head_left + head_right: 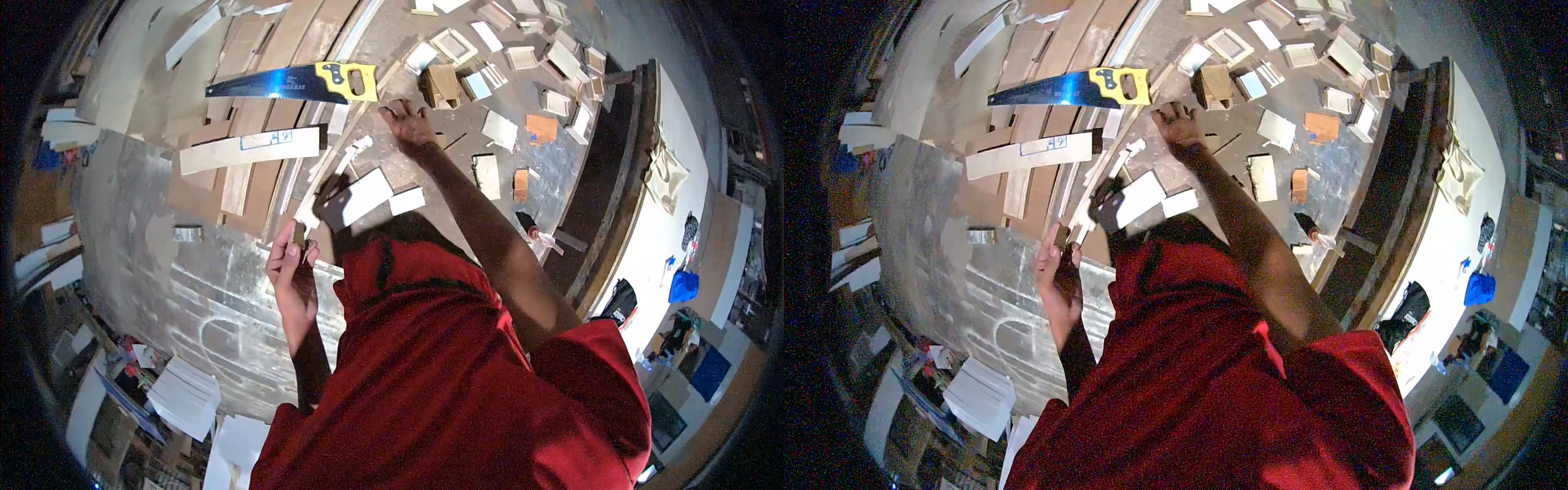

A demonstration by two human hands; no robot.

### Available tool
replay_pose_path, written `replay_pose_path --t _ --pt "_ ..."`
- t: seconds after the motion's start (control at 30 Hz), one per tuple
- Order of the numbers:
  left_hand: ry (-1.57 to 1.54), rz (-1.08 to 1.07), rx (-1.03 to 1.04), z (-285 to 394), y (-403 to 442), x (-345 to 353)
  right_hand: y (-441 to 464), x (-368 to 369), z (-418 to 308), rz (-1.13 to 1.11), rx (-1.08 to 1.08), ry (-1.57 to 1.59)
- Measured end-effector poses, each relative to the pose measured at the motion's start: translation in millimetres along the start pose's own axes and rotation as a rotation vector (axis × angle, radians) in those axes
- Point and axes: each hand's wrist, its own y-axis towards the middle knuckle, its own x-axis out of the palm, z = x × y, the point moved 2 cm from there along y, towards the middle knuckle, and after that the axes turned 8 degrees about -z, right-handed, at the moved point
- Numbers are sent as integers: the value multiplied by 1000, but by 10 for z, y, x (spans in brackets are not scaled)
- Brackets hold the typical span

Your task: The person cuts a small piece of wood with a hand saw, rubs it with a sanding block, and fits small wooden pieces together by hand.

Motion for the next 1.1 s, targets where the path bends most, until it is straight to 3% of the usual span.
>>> replay_pose_path --t 0.07,0.13,0.17,0.2,0.27,0.33,0.4,0.47,0.5,0.53,0.63,0.67,0.73,0.77,0.83,1.0,1.07,1.1 --pt "-18 30 1 -6 -26 -40 70 81 50 67 -14 -32" --pt "-20 33 1 -26 -31 -82 97 17 133 -149 -42 42" --pt "-20 30 -1 -41 -26 -96 54 -63 159 -10 -80 101" --pt "-25 31 0 -23 -25 -63 9 -178 139 -11 -83 97" --pt "-14 51 -1 31 -13 26 -65 -452 121 -76 101 1273" --pt "-53 32 -1 12 32 1 -146 -550 129 34 50 1319" --pt "-88 7 -4 24 92 17 -473 -1035 7 -199 248 2203" --pt "-72 -16 9 41 139 107 -708 -1268 6 -446 340 2293" --pt "-72 -68 28 19 183 103 -823 -1480 -88 -376 380 2322" --pt "-73 -69 24 35 203 153 -926 -1538 -86 -427 356 2187" --pt "2 -253 66 170 256 388 -1186 -1796 -131 -522 344 2184" --pt "6 -251 64 202 280 446 -1293 -1982 -153 -463 457 2117" --pt "15 -460 69 249 303 582 -1427 -1969 -131 -523 423 2165" --pt "5 -494 77 255 322 652 -1484 -1959 -153 -522 427 2171" --pt "13 -526 55 280 294 768 -1507 -2104 -195 -429 296 1812" --pt "-13 -651 -18 179 256 827 -1637 -2354 -289 -482 390 1716" --pt "1 -660 -12 135 261 780 -1642 -2280 -277 -335 67 1506" --pt "10 -682 -2 138 270 755 -1537 -2551 -310 -470 217 1685"
